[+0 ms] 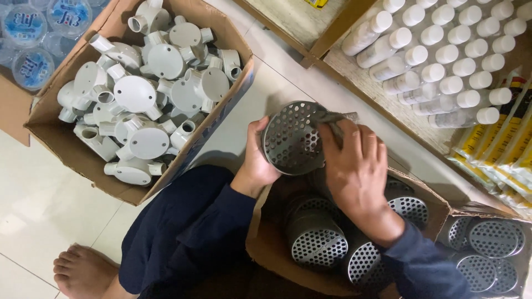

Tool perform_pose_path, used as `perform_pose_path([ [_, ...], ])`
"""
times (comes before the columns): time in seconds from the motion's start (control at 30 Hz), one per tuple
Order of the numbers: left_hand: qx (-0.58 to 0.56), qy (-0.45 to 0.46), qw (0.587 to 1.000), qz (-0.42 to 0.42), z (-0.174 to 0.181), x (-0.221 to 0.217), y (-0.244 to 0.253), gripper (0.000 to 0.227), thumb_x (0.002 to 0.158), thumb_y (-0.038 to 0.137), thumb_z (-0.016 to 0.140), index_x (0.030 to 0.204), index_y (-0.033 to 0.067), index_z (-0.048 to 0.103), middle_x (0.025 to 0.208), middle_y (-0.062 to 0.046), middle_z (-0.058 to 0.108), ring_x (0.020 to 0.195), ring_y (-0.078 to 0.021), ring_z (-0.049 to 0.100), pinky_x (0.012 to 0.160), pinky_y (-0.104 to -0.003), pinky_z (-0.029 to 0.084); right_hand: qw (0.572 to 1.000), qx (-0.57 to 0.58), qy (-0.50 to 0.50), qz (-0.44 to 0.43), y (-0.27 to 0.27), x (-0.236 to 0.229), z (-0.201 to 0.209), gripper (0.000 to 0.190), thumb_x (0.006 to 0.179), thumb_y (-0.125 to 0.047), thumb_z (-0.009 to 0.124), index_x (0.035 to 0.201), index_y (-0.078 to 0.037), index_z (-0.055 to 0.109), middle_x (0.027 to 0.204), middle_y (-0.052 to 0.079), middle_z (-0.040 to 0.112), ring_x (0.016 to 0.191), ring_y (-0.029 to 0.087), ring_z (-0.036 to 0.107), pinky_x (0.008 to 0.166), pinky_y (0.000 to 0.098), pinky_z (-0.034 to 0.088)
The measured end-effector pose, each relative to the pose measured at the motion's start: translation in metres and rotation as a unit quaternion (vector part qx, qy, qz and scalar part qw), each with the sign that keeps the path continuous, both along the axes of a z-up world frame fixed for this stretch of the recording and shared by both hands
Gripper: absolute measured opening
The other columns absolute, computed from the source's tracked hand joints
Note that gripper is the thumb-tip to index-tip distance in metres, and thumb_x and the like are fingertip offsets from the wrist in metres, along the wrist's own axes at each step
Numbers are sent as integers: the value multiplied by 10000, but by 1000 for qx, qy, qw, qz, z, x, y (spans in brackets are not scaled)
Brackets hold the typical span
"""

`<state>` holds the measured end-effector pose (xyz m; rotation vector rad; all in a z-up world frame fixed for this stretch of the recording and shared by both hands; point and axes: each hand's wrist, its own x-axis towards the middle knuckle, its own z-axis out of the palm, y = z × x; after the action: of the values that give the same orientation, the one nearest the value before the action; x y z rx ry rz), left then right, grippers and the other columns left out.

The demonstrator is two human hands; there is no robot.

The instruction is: The person sits on the floor and wipes several small, round, perforated metal parts using a cloth. They pick up each part from a cardboard box, wipe it, and place it back into the box.

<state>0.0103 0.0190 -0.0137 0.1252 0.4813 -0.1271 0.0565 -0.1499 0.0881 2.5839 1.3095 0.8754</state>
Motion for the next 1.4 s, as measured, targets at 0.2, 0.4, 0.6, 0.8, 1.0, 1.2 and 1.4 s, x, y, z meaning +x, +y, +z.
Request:
perform_pose_path([
  [0.2, 12, -22, 999, -22, -29, -5, -15, 556, 887, 522, 607, 1194, 71, 715, 1135, -260, 716, 1068, -396, 686, 1027, -504, 510, 985, 112, 103, 87, 25, -4, -17, 337, 1083, -137, 426, 1216, -138, 736, 1092, 101, 535, 991, 270, 578, 789, 362, 487],
  [0.4, 0, -2, 1000, -20, -30, -6, -11, 688, 856, 630, 581, 1215, 55, 700, 1155, -258, 707, 1049, -366, 694, 1016, -462, 525, 905, 266, 277, 182, 28, -30, 3, 250, 966, -36, 605, 1153, -65, 769, 1159, 120, 642, 992, 296, 662, 792, 366, 532],
  [0.6, -16, -15, 999, -35, -20, -5, -16, 698, 824, 633, 608, 1233, 75, 701, 1186, -252, 693, 1098, -368, 666, 1025, -505, 478, 991, 100, 81, 47, 13, -13, -9, 268, 1037, -43, 536, 1239, -38, 711, 1062, 115, 556, 852, 259, 582, 674, 369, 465],
  [0.8, 17, -28, 999, -7, 8, 1, -11, 773, 858, 687, 538, 1267, 43, 666, 1262, -279, 646, 1138, -398, 646, 999, -473, 517, 938, 111, 311, 107, 17, -50, 22, 257, 1009, -31, 504, 1023, -39, 761, 938, 90, 616, 809, 232, 633, 670, 306, 488],
  [1.0, 3, -6, 1000, -15, -13, 1, -16, 759, 825, 645, 605, 1287, 46, 665, 1255, -285, 650, 1162, -411, 629, 1016, -511, 476, 986, 83, 142, 13, -5, -23, -16, 259, 974, -11, 584, 1176, -86, 726, 1059, 69, 556, 840, 231, 573, 652, 369, 433],
  [1.2, 25, -29, 999, 14, 8, 3, -12, 717, 849, 651, 563, 1193, 36, 698, 1098, -250, 707, 1002, -379, 684, 939, -473, 529, 959, 118, 214, 145, 15, -46, -21, 267, 1034, -82, 492, 1148, -89, 733, 1080, 101, 566, 927, 274, 607, 736, 355, 448],
  [1.4, -17, 4, 1000, -4, 2, 1, -24, 541, 845, 569, 624, 1041, 76, 733, 981, -204, 730, 920, -325, 689, 886, -413, 525, 994, 53, 7, 95, 13, 3, -38, 260, 1053, -113, 527, 1214, -163, 726, 1079, 110, 582, 888, 270, 592, 743, 375, 479],
])
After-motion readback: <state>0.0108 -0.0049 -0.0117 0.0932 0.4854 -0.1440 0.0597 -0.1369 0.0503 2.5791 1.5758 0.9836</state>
